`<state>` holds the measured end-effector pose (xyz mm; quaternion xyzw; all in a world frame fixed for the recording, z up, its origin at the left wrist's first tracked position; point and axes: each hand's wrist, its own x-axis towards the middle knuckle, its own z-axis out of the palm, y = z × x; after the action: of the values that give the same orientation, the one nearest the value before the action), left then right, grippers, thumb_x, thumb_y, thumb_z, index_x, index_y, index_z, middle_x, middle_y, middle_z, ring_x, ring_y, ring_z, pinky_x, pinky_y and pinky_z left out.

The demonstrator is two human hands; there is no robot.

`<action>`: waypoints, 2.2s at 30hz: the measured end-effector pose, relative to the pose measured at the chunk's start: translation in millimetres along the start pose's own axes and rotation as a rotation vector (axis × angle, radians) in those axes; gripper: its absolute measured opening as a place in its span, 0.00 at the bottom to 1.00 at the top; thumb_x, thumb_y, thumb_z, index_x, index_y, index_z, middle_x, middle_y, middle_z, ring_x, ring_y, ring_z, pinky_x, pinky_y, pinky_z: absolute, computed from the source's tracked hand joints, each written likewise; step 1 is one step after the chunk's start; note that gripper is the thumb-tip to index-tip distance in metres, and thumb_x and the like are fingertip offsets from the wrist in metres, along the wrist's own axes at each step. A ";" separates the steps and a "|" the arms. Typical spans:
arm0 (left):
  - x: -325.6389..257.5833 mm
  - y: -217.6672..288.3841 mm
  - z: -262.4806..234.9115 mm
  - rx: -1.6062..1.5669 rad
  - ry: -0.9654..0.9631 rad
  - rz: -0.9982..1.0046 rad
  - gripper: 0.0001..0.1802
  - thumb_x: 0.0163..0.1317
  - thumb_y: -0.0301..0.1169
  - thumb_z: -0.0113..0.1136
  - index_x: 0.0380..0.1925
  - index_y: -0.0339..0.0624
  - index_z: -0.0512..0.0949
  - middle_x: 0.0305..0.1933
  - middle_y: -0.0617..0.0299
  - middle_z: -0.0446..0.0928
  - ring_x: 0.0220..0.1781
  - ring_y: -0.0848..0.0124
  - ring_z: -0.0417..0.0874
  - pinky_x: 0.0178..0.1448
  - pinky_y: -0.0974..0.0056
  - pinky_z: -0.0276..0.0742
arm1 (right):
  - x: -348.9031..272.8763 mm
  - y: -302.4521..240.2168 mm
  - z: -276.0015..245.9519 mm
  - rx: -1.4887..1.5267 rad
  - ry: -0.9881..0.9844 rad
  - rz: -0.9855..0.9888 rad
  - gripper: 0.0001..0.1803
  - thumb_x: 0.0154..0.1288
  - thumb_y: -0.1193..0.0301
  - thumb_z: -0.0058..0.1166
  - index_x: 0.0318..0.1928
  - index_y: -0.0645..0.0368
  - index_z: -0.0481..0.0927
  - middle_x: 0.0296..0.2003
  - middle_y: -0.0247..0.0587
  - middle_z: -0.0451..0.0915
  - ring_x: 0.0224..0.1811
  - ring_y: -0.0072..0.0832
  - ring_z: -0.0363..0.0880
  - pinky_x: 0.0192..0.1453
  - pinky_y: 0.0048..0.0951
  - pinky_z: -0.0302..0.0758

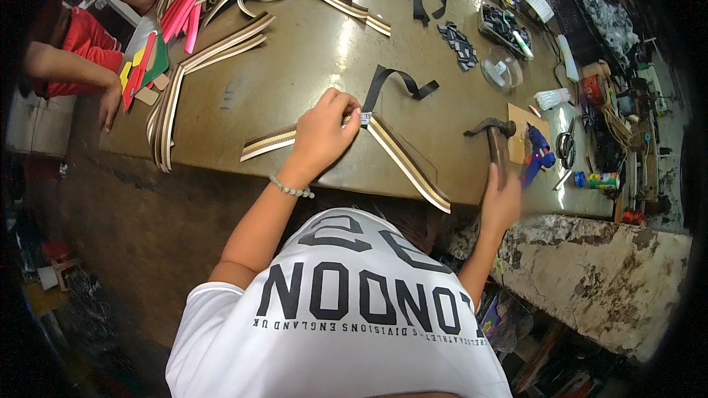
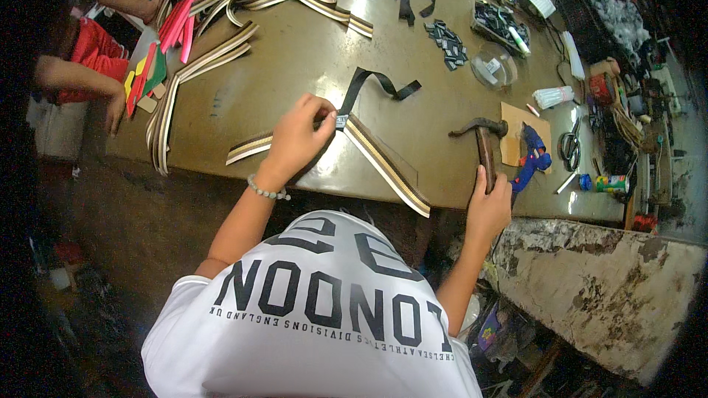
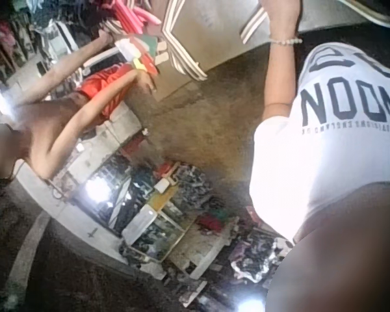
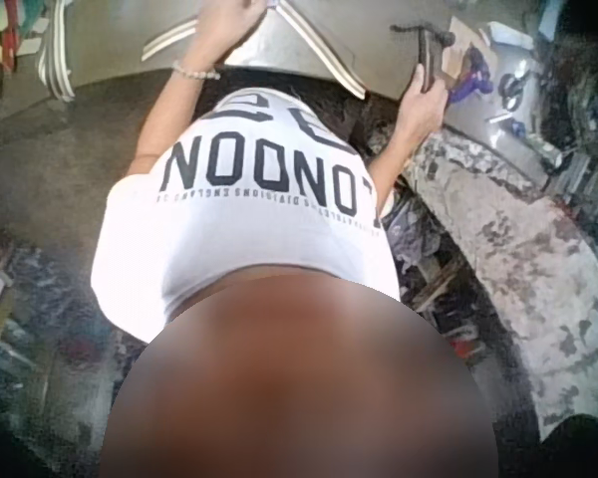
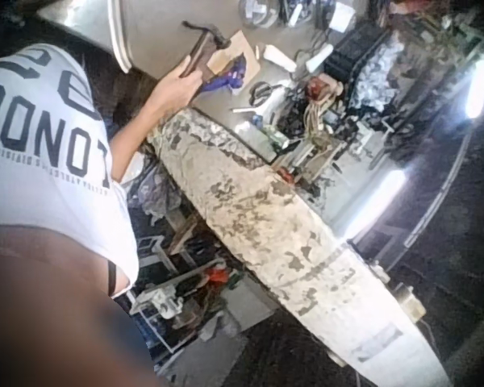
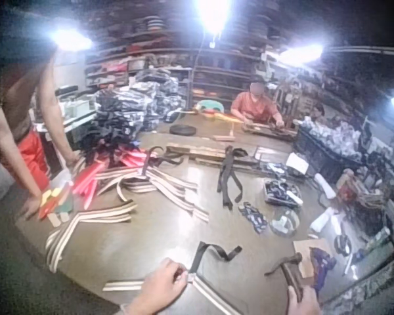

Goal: The person assembles zipper components on a workbench. They repeatedly apply hot glue to a black strap, attach zipper tape, and secure metal zipper stops with a hammer, repeating the cycle for multiple units.

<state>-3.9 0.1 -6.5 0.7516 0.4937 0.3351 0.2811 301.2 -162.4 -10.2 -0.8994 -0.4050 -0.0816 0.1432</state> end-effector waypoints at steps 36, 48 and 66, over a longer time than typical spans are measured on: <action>235.7 -13.4 74.5 0.035 0.057 0.395 0.16 0.64 0.38 0.61 0.43 0.38 0.83 0.44 0.47 0.83 0.46 0.54 0.83 0.52 0.55 0.78 | -4.5 -133.5 -200.4 1.877 -0.922 -1.957 0.10 0.72 0.63 0.43 0.33 0.46 0.76 0.34 0.32 0.74 0.37 0.32 0.75 0.37 0.39 0.74; 253.6 -24.7 80.0 -0.836 -0.101 -0.256 0.11 0.64 0.30 0.62 0.36 0.30 0.81 0.34 0.57 0.82 0.33 0.72 0.84 0.40 0.72 0.80 | -9.2 -123.8 -189.0 1.837 -0.630 -2.147 0.09 0.75 0.61 0.40 0.37 0.43 0.73 0.33 0.34 0.72 0.33 0.31 0.74 0.34 0.37 0.72; -56.7 14.5 -28.9 -0.232 -0.186 -0.023 0.07 0.61 0.31 0.66 0.30 0.38 0.82 0.41 0.61 0.80 0.44 0.66 0.78 0.49 0.62 0.74 | 27.5 -162.2 33.5 1.585 -1.437 0.120 0.12 0.68 0.66 0.61 0.46 0.61 0.81 0.27 0.27 0.79 0.23 0.12 0.73 0.25 0.14 0.70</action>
<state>-34.7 -55.2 9.5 0.7362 0.4318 0.3157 0.4145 198.4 -29.9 -3.6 -0.4057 -0.2870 0.7603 0.4183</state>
